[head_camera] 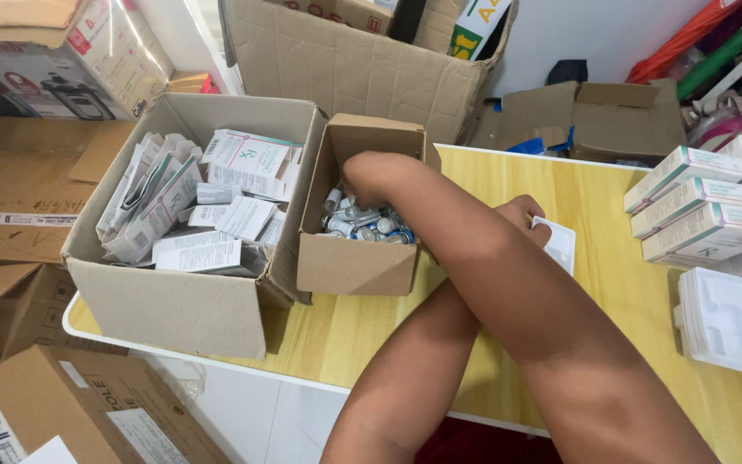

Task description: The person repeatedly assembles small white boxes by placing vials and folded papers inside, closing the flaps, and sealing them with tape. The person stacks the finished boxes on the table. The person handles vials, papers, boxes, and a tape dispenser throughout the clip.

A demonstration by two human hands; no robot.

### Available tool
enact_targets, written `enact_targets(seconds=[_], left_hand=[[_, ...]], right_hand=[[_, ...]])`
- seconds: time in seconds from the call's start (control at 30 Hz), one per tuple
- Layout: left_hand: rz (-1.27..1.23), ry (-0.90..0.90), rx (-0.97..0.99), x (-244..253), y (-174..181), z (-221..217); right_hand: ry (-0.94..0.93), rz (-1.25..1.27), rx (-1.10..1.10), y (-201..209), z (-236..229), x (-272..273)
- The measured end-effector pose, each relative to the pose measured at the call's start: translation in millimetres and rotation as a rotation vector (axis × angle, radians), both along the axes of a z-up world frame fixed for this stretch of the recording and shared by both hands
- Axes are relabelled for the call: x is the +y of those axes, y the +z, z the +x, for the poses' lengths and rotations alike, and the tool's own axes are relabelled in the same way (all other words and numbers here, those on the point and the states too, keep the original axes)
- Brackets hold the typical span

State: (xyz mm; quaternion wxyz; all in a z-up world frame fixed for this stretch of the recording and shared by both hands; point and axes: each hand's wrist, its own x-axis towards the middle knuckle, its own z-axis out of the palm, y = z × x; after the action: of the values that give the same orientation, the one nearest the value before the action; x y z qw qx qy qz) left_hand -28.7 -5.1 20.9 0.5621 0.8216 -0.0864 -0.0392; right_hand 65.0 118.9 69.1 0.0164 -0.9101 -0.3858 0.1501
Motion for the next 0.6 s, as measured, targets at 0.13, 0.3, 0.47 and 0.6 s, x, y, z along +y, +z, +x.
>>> enact_targets(seconds=[0.13, 0.3, 0.47, 0.6], left_hand=[[-0.073, -0.013, -0.011, -3.0, -12.5, 5.4], [-0.127, -0.02, -0.009, -8.3, -23.2, 13.1], [-0.095, -0.006, -0.039, -7.6, -32.7, 18.6], [-0.096, 0.027, -0.174, -7.3, -39.4, 27.2]], right_hand=[[-0.052, 0.086, -0.137, 9.8, -1.4, -6.2], [-0.124, 0.306, -0.154, 21.7, -7.6, -14.0], [-0.104, 0.412, -0.196, 47.2, -27.6, -25.6], [-0.049, 0.654, -0.243, 80.4, -47.9, -66.6]])
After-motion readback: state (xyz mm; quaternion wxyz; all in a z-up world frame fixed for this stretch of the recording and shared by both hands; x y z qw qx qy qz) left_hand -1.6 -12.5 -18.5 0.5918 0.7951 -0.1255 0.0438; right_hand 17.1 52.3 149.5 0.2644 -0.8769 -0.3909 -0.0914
